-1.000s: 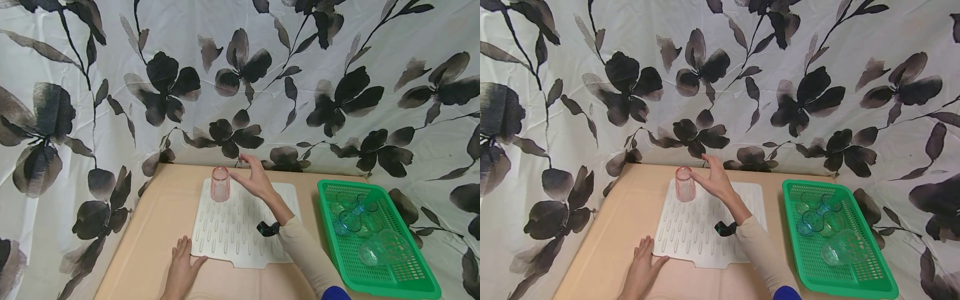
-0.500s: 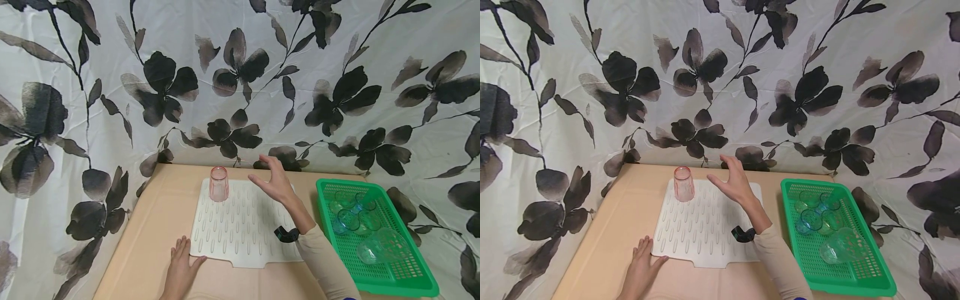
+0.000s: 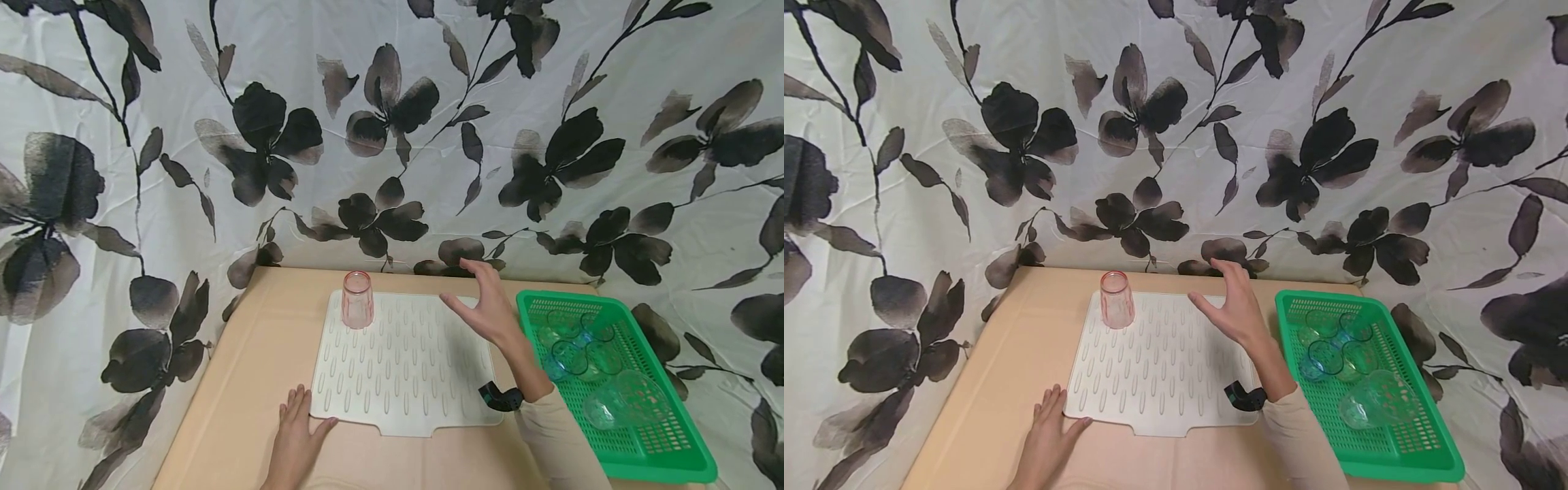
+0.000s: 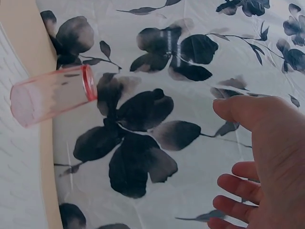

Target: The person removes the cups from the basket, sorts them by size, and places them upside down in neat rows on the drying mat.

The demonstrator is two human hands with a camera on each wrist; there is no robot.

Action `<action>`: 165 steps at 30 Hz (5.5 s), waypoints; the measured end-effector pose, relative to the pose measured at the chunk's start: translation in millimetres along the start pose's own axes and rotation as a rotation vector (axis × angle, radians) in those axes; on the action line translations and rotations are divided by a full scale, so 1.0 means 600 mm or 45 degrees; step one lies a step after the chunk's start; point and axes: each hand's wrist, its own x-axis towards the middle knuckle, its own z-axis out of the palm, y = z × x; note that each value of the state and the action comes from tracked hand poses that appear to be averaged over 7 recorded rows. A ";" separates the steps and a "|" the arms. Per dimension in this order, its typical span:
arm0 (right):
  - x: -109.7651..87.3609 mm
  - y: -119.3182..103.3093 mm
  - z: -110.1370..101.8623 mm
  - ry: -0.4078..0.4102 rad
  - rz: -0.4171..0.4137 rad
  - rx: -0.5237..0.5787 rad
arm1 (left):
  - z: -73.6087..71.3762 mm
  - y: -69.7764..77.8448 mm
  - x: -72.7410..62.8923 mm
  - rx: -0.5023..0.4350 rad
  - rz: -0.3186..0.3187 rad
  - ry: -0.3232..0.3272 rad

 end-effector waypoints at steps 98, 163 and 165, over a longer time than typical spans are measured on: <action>-0.343 0.260 -0.203 0.340 1.442 -0.037 | -0.009 0.005 0.007 0.006 -0.020 -0.067; -0.257 0.057 -0.157 0.614 0.868 0.071 | -0.005 0.010 -0.002 0.025 -0.016 -0.017; -0.255 0.051 -0.152 0.590 0.833 0.081 | -0.005 0.009 -0.002 0.026 -0.018 -0.028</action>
